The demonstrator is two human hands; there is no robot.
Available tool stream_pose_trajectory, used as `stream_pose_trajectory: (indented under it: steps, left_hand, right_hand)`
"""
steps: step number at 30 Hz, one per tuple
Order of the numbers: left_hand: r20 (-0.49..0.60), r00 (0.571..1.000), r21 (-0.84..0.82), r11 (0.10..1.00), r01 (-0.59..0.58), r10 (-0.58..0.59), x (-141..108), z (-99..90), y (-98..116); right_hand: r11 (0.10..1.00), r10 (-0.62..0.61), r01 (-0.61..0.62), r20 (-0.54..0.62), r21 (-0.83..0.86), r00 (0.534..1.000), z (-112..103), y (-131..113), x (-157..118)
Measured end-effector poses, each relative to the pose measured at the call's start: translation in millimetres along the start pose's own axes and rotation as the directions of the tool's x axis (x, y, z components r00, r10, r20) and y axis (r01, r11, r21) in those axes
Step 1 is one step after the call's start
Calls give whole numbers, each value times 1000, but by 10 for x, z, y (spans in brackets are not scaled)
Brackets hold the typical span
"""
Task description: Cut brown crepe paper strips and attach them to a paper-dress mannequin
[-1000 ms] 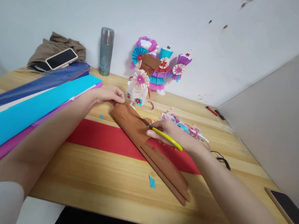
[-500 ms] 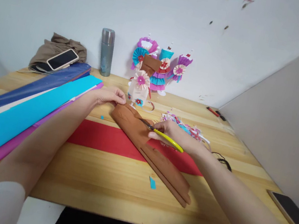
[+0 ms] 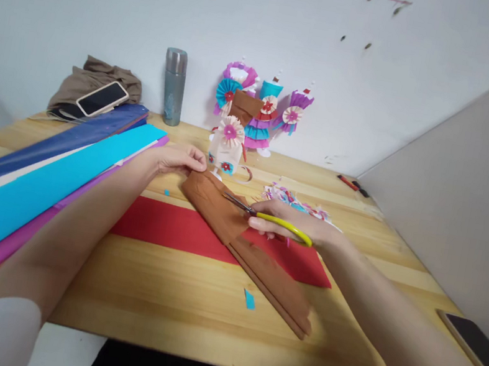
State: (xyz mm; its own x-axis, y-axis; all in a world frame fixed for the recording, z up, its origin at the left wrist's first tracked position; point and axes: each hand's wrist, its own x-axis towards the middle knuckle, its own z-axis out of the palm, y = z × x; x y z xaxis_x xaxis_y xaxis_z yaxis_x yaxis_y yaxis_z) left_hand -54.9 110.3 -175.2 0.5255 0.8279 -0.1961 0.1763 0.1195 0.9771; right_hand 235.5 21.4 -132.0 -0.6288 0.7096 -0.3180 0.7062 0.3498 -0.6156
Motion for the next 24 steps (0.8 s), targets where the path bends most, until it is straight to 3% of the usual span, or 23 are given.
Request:
stream_pose_trajectory:
  steps: [7, 13, 17, 24]
  left_hand:
    - [-19, 1000, -49, 999, 23, -24, 42, -12, -52]
    - [-17, 999, -74, 997, 25, -27, 32, -6, -46]
    - [-34, 999, -94, 995, 30, -33, 47, 3, -67]
    - [-34, 999, -102, 994, 35, -39, 44, 23, -60]
  right_hand:
    - [1000, -13, 12, 140, 5, 990, -57, 169, 8]
    - [999, -31, 22, 224, 42, 974, -188, 317, -156]
    - [1000, -20, 19, 179, 9, 984, -179, 240, -191]
    - [989, -25, 30, 42, -142, 999, -57, 12, 16]
